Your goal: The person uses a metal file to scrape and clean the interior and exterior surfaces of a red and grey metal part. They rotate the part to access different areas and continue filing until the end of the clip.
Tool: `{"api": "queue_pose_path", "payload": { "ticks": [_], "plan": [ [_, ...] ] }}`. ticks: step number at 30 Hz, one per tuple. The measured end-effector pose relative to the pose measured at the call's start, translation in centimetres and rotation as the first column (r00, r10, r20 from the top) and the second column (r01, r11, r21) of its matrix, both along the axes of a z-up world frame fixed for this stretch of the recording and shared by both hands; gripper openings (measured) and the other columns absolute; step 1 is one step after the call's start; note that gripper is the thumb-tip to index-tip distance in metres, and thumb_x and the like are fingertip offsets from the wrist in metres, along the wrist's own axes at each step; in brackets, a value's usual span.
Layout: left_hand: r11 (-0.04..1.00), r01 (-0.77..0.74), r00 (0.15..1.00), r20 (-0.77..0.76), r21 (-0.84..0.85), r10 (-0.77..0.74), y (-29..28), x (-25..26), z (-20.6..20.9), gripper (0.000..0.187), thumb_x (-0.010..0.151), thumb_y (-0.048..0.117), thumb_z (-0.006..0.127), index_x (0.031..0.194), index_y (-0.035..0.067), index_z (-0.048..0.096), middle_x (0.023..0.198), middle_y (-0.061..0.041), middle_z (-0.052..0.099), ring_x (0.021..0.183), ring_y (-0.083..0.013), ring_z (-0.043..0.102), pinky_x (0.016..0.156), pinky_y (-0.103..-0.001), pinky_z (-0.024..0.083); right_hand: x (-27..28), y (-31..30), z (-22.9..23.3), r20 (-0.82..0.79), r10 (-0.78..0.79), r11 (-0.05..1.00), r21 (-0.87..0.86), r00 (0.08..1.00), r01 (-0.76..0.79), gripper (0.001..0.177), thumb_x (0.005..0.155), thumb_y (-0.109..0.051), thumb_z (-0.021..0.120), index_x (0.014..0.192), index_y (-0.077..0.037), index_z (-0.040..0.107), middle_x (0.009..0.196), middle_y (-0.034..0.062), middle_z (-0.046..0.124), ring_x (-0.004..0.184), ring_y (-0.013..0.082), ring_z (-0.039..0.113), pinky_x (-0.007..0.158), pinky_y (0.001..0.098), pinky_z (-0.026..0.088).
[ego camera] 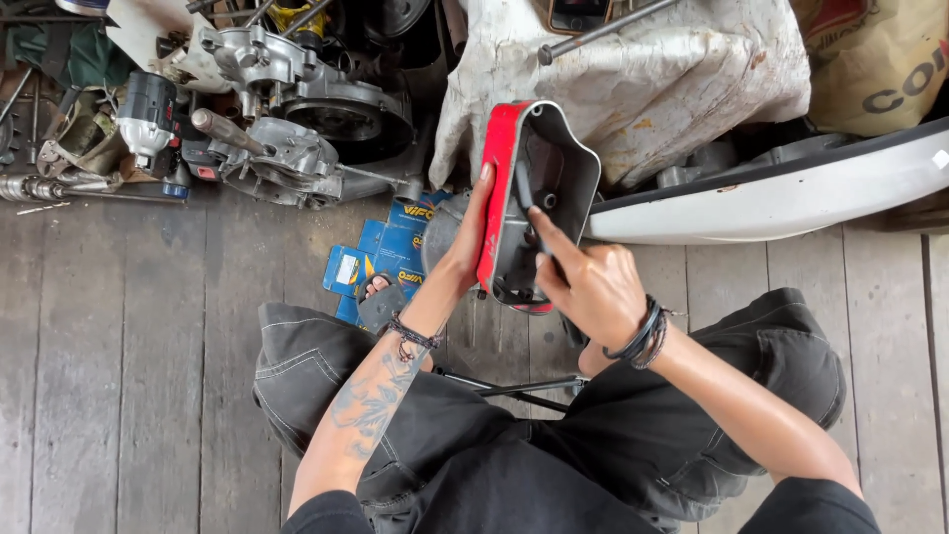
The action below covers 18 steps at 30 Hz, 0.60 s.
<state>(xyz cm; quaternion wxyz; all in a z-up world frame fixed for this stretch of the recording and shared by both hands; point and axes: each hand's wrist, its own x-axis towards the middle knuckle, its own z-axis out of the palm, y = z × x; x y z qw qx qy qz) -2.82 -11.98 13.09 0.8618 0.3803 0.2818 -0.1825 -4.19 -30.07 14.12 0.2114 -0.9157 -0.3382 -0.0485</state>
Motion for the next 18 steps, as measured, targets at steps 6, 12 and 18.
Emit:
{"api": "queue_pose_path", "payload": {
  "ticks": [6, 12, 18],
  "plan": [
    [0.996, 0.066, 0.996, -0.062, 0.056, -0.062, -1.1, -1.1, 1.3, 0.103, 0.072, 0.077, 0.06, 0.145, 0.005, 0.049, 0.129, -0.024, 0.064, 0.108, -0.0314, 0.068, 0.104, -0.045, 0.051, -0.5, 0.2, 0.2, 0.047, -0.018, 0.999, 0.032, 0.999, 0.017, 0.054, 0.089, -0.025, 0.062, 0.143, -0.024, 0.064, 0.04, 0.0124, 0.054, 0.04, 0.0399, 0.061, 0.046, 0.049, 0.047],
    [0.999, 0.037, 0.999, 0.004, 0.021, -0.037, -1.6, -1.0, 5.3, 0.086, 0.081, 0.066, 0.058, 0.139, 0.003, 0.058, 0.124, -0.025, 0.067, 0.101, -0.0328, 0.072, 0.1, -0.04, 0.055, 1.1, -0.5, 1.1, 0.164, -0.08, 0.996, -0.029, 0.983, 0.086, 0.055, 0.088, -0.028, 0.065, 0.142, -0.027, 0.066, 0.042, 0.0157, 0.054, 0.045, 0.0408, 0.064, 0.05, 0.0482, 0.05],
    [0.979, 0.165, 0.986, -0.014, 0.121, -0.165, -0.9, -1.2, 3.8, 0.102, 0.074, 0.076, 0.057, 0.15, 0.009, 0.043, 0.131, -0.022, 0.061, 0.113, -0.0283, 0.065, 0.107, -0.043, 0.049, 2.1, -1.0, 1.3, 0.052, -0.045, 0.999, 0.017, 0.998, 0.044, 0.051, 0.09, -0.019, 0.061, 0.141, -0.022, 0.065, 0.04, 0.0075, 0.054, 0.039, 0.0369, 0.059, 0.049, 0.045, 0.05]
  ]
}}
